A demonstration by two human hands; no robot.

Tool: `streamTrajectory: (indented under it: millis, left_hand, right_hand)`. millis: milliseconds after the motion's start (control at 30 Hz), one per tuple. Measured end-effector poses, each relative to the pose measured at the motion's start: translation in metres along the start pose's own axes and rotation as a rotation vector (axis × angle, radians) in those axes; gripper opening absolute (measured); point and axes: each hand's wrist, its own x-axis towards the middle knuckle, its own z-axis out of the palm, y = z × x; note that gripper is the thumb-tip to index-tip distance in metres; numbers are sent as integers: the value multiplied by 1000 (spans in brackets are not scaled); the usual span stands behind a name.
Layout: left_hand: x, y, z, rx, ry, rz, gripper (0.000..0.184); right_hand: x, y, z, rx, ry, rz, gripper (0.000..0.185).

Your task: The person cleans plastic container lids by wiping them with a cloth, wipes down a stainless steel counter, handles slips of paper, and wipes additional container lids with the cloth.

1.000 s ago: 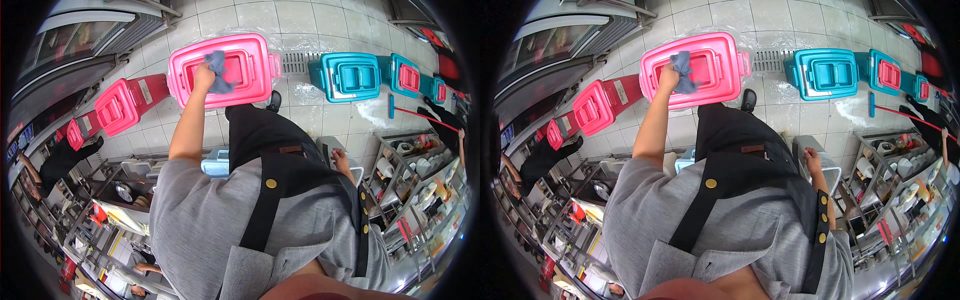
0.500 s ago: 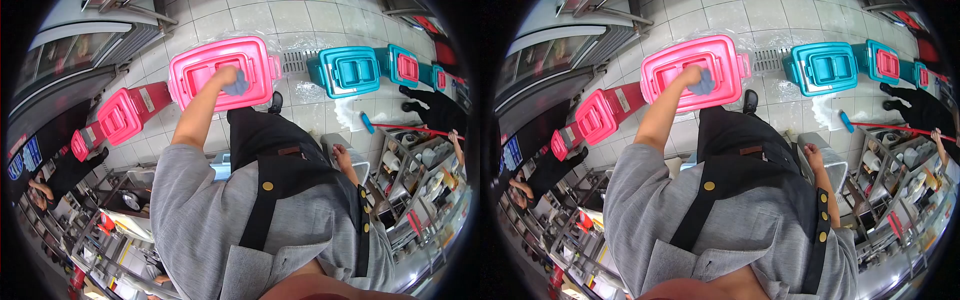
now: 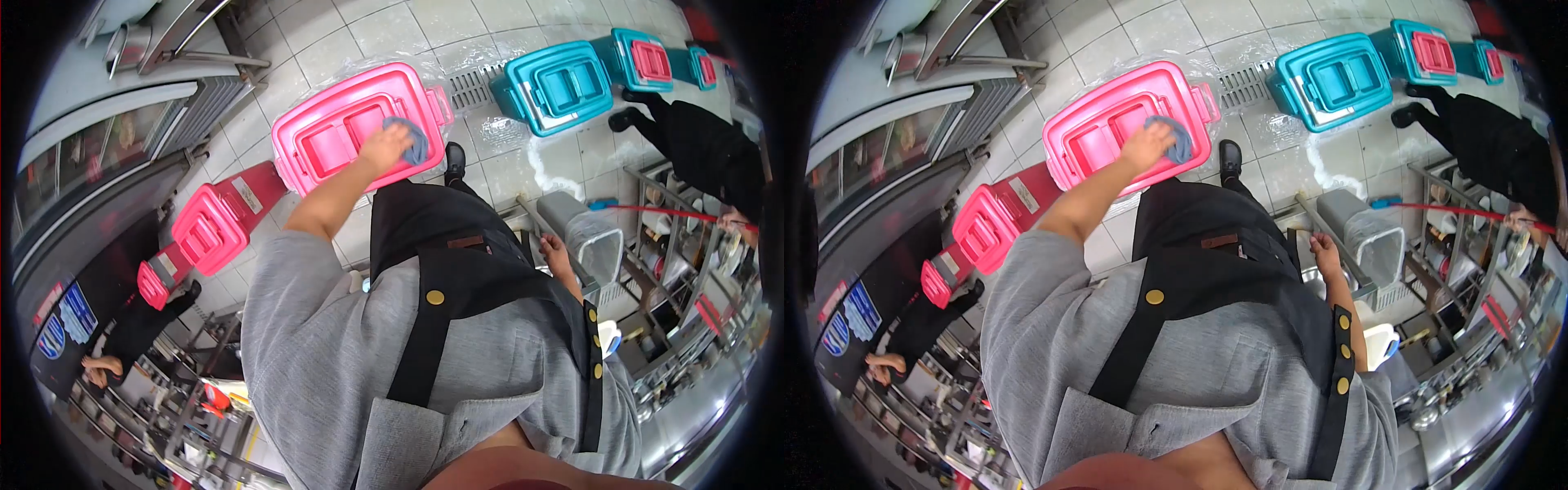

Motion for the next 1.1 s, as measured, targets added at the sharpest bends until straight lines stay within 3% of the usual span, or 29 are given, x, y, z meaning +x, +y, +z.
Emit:
streamTrajectory:
  millis: [67, 100, 167, 233, 300, 400, 500, 700, 767, 833, 867, 1000, 1033, 1067, 1100]
  left_hand:
    - [27, -36, -10, 121, -98, -245, 19]
    - [37, -40, -17, 113, -106, -236, 19]
    - [55, -36, -26, 73, -72, -544, 25]
    - [39, 1, -19, 214, -63, -417, 25]
    - [9, 37, 15, 102, -49, -242, 23]
    - [-30, 67, 25, 31, -31, -327, 22]
    - [-75, 48, 14, 41, -157, -254, 21]
    - [-238, -10, 10, 73, -181, -444, 21]
    - [-302, -37, 11, 15, -247, -1018, 24]
    - [-316, -56, -31, 117, -308, -1420, 27]
    - [-325, -72, -30, 16, 31, -1528, 27]
    - [-259, -142, -49, -378, 355, -1353, 33]
    - [-240, -161, -21, -388, 466, -1174, 36]
    - [-219, -175, 9, -401, 275, -1222, 42]
    - [-188, -148, 0, -176, 96, -1160, 50]
  right_hand:
    - [-13, -4, 19, 5, 17, 4, 35]
    - [-17, 1, 28, 9, 19, 4, 37]
    - [-25, 2, 38, -3, 7, 61, 40]
    - [-29, 0, 49, -6, 0, 62, 40]
    - [-35, -3, 60, -19, -19, 70, 40]
    - [-33, -14, 68, -66, -51, 59, 38]
    - [-28, -32, 68, -166, -72, -14, 32]
    - [-2, -60, 67, -184, -98, -58, 32]
    - [13, -61, 67, -127, -128, -85, 32]
    - [12, -68, 70, -175, -156, -59, 33]
    - [13, -78, 72, -218, -178, -37, 33]
    - [2, -102, 71, -392, -212, -84, 35]
    - [1, -107, 66, -434, -194, -90, 35]
    - [-1, -111, 62, -476, -178, -95, 36]
    - [7, -104, 52, -486, -183, -101, 36]
